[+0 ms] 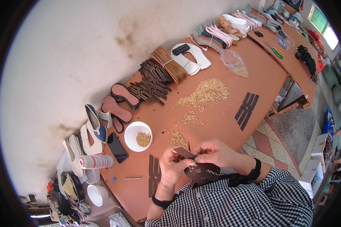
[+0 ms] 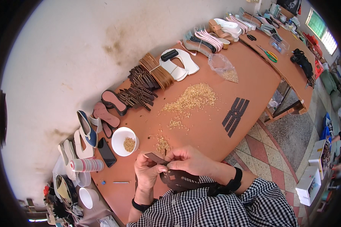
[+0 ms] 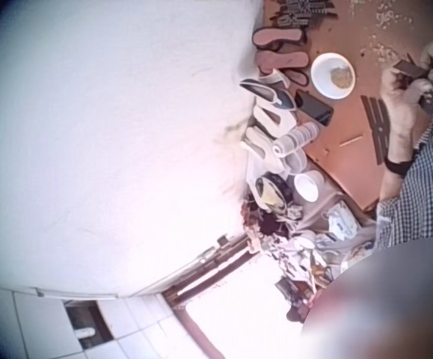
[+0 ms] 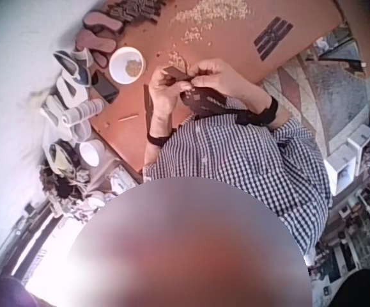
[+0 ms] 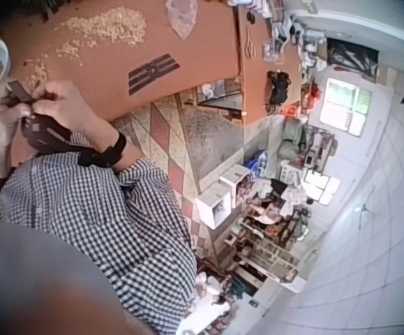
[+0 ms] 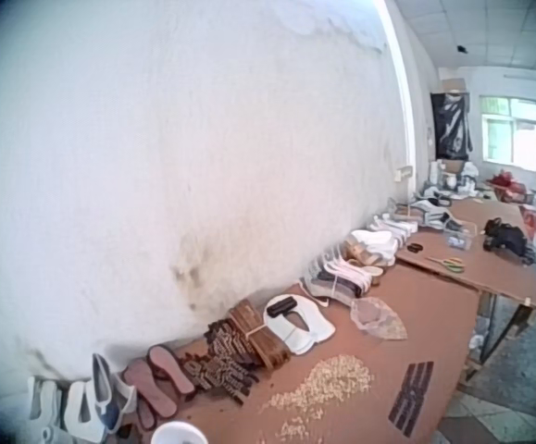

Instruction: Attaching decorative gold studs to leather shoe straps.

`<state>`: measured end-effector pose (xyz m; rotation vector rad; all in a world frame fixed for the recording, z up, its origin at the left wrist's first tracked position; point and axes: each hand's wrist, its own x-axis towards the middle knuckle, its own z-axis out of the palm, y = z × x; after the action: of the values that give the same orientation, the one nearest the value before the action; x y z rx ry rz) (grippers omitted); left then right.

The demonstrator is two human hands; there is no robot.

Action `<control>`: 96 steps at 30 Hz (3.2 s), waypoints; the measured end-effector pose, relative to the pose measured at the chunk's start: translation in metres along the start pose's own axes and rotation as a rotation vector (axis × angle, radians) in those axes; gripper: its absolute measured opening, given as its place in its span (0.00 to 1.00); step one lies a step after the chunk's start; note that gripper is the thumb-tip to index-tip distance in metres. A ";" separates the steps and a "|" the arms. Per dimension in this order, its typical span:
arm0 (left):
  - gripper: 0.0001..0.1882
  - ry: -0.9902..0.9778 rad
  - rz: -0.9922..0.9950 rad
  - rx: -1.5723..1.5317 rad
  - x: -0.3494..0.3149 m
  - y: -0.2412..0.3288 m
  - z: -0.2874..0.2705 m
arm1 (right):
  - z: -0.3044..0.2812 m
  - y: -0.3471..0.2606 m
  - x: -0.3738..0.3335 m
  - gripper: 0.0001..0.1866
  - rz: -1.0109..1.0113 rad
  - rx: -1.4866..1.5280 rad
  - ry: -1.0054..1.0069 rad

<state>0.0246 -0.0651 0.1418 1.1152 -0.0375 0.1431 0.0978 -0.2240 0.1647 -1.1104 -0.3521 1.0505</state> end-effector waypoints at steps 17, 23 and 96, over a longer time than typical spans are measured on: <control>0.18 0.093 0.044 -0.131 0.004 -0.016 -0.001 | 0.010 -0.007 -0.004 0.03 -0.151 -0.367 0.056; 0.27 0.039 -0.189 -0.201 0.013 -0.010 -0.004 | -0.009 0.017 0.006 0.05 -0.009 0.114 0.050; 0.03 0.659 -0.011 0.353 -0.009 -0.028 -0.031 | -0.029 0.003 0.019 0.06 0.022 0.286 0.223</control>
<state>0.0181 -0.0501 0.1019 1.3709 0.6017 0.5164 0.1259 -0.2242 0.1450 -0.9627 -0.0105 0.9511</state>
